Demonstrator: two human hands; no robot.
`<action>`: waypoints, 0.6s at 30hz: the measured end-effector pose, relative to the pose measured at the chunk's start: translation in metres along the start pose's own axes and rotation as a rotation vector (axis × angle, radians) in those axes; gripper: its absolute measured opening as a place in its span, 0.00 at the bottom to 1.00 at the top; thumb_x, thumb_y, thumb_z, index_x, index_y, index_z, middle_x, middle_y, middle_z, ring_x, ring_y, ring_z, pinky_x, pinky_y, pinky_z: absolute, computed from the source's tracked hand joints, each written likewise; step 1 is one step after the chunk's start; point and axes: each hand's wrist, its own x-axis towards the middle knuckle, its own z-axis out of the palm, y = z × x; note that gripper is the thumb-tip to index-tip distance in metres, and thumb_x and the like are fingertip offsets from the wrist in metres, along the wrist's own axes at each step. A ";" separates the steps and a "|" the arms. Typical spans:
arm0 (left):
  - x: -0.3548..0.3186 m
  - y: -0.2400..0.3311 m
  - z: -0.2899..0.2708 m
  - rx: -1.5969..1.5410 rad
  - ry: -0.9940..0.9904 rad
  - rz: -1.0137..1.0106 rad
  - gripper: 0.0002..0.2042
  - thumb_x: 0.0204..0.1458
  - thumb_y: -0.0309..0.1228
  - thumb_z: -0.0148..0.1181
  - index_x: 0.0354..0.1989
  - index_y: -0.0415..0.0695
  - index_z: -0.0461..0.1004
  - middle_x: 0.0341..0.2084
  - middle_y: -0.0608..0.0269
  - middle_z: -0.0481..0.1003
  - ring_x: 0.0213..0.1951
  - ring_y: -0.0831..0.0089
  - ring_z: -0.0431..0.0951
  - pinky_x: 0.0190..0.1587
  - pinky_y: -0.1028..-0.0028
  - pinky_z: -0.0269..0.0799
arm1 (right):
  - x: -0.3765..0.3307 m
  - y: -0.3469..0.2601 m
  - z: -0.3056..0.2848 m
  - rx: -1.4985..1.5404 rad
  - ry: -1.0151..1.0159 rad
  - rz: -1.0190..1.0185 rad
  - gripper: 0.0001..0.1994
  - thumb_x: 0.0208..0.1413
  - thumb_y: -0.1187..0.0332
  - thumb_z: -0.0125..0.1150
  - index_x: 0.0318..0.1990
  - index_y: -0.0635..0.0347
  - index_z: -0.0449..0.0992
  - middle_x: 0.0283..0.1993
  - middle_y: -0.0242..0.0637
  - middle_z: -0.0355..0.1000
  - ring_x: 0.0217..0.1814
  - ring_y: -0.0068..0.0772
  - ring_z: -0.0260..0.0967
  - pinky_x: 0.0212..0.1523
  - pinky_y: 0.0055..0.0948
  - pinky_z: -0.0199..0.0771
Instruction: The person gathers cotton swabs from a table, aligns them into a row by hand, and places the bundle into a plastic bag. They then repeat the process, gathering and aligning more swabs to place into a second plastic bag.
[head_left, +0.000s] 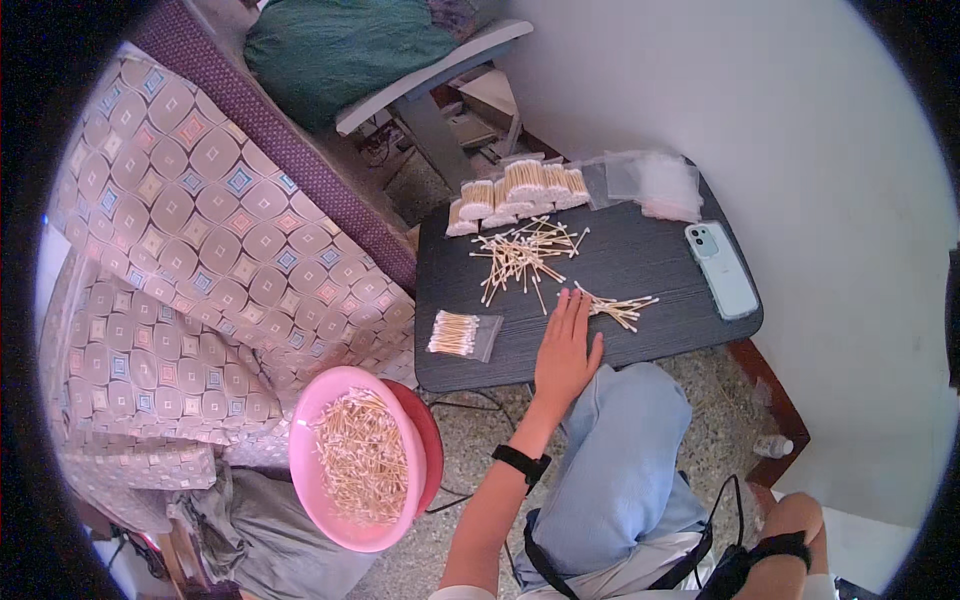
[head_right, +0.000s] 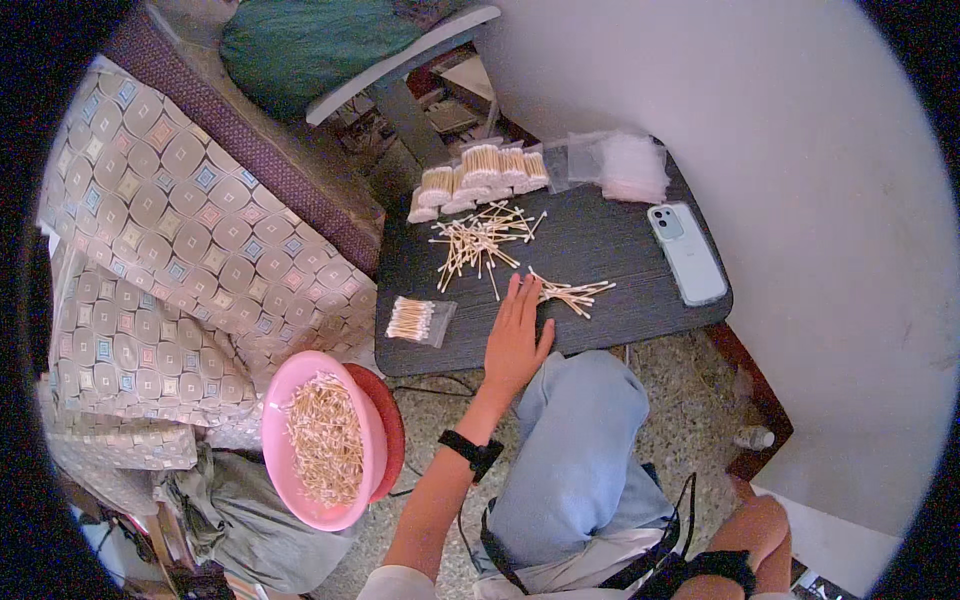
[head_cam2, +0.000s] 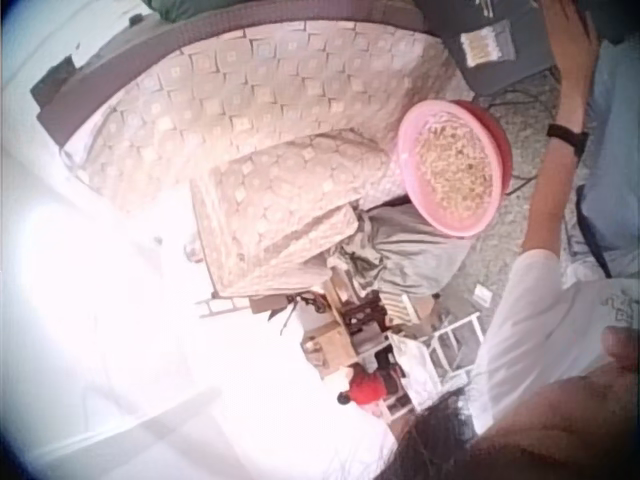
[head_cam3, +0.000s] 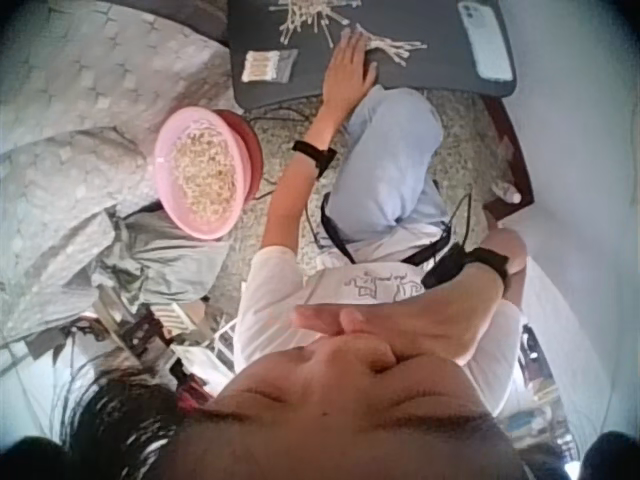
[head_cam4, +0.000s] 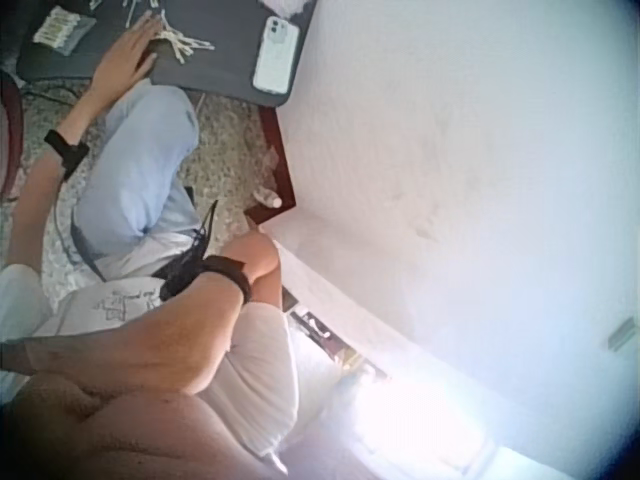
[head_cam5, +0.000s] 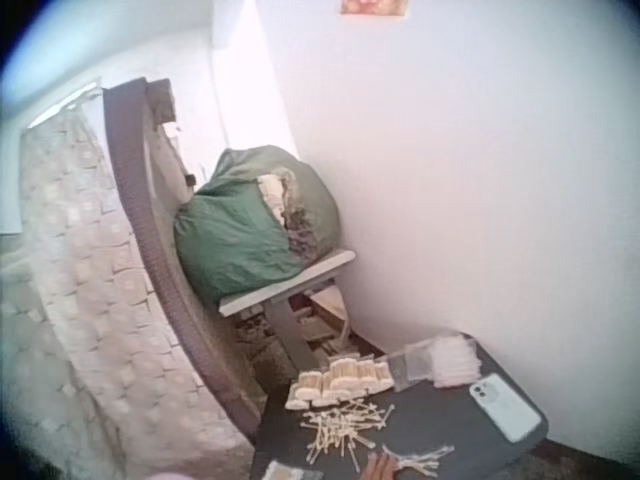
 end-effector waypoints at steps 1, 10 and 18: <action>-0.001 0.000 0.000 -0.015 0.003 0.004 0.27 0.53 0.33 0.50 0.60 0.36 0.56 0.59 0.46 0.58 0.65 0.52 0.50 0.64 0.61 0.51 | -0.002 -0.002 -0.004 0.066 -0.036 0.013 0.21 0.59 0.64 0.48 0.57 0.65 0.64 0.62 0.51 0.56 0.62 0.52 0.57 0.60 0.40 0.59; -0.006 0.011 -0.036 -0.464 0.096 -0.015 0.25 0.54 0.34 0.54 0.57 0.35 0.59 0.59 0.48 0.59 0.64 0.55 0.53 0.64 0.62 0.47 | -0.075 0.024 -0.052 0.267 -0.410 0.147 0.43 0.55 0.54 0.58 0.69 0.43 0.32 0.73 0.41 0.23 0.74 0.52 0.22 0.69 0.51 0.22; -0.019 0.120 -0.089 -1.394 -0.450 0.072 0.38 0.46 0.51 0.62 0.59 0.36 0.59 0.56 0.50 0.64 0.61 0.61 0.60 0.62 0.63 0.53 | 0.023 0.080 -0.094 -0.375 0.641 -0.144 0.12 0.53 0.84 0.47 0.44 0.62 0.66 0.44 0.45 0.69 0.47 0.37 0.67 0.48 0.33 0.66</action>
